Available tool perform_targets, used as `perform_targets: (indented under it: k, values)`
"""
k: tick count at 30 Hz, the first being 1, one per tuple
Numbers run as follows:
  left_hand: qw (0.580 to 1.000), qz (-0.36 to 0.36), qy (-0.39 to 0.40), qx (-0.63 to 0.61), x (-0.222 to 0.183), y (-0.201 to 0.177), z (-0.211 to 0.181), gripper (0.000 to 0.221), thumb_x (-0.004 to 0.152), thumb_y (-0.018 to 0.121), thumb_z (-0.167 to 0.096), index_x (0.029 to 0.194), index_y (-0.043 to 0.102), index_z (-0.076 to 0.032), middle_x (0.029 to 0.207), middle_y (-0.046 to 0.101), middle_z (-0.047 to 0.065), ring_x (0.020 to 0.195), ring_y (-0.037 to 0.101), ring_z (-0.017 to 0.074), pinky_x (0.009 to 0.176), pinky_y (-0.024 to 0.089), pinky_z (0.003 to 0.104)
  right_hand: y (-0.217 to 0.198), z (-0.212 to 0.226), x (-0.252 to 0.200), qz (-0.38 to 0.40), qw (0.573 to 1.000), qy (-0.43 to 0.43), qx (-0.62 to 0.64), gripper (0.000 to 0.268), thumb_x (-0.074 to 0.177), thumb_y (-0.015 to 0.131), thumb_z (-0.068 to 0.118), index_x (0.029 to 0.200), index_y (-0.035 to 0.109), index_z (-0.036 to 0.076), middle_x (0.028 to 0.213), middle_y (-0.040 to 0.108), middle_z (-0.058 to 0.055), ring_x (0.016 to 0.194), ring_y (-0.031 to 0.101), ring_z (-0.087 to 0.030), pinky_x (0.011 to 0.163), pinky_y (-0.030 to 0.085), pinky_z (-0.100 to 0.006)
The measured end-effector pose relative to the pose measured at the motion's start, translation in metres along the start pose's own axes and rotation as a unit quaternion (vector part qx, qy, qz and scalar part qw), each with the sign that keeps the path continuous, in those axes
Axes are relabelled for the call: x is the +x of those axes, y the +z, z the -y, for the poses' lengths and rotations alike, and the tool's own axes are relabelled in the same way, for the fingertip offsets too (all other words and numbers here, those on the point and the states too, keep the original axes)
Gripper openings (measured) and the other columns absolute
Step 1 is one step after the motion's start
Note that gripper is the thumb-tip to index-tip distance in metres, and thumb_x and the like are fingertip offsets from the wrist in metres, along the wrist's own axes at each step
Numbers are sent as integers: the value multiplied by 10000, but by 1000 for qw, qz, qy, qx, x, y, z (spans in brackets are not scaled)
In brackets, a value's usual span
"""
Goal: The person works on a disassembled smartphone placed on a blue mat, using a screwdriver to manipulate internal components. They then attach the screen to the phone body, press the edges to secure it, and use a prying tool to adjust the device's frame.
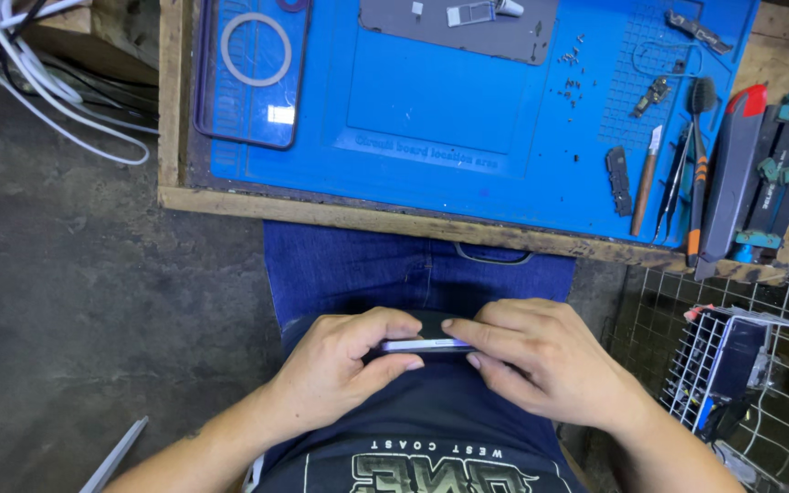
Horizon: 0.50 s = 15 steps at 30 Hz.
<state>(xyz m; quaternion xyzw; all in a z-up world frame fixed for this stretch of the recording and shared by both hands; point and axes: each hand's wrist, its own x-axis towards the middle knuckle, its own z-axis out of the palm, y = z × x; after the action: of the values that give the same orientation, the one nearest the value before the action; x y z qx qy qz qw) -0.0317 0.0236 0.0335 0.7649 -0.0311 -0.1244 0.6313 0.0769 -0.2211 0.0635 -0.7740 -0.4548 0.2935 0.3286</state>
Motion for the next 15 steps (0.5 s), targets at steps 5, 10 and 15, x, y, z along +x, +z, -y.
perform_targets:
  k: [5, 10, 15]
  values:
    - [1000, 16, -16, -16, -4, -1, 6, 204, 879, 788, -189, 1005, 715, -46, 878, 775, 71, 755, 773, 199, 652, 590, 305, -1, 5, 7, -14, 1000, -19, 15, 309, 839, 738, 158, 1132, 724, 60, 888, 663, -72, 774, 662, -263, 651, 521, -388]
    - [999, 26, -17, -21, -3, 0, 11, 209, 877, 795, -204, 993, 713, -51, 854, 772, 63, 730, 766, 191, 640, 584, 304, -7, 13, 15, -29, 999, -40, 10, 264, 834, 721, 139, 1083, 715, 53, 965, 681, -76, 857, 671, -268, 707, 534, -390]
    - [999, 33, -8, -3, -1, 2, 10, 193, 869, 805, -194, 952, 698, -57, 805, 758, 68, 717, 761, 213, 624, 573, 315, -9, 18, 31, 7, 998, -58, 20, 185, 812, 710, 107, 992, 719, 67, 874, 672, -63, 809, 670, -274, 689, 534, -400]
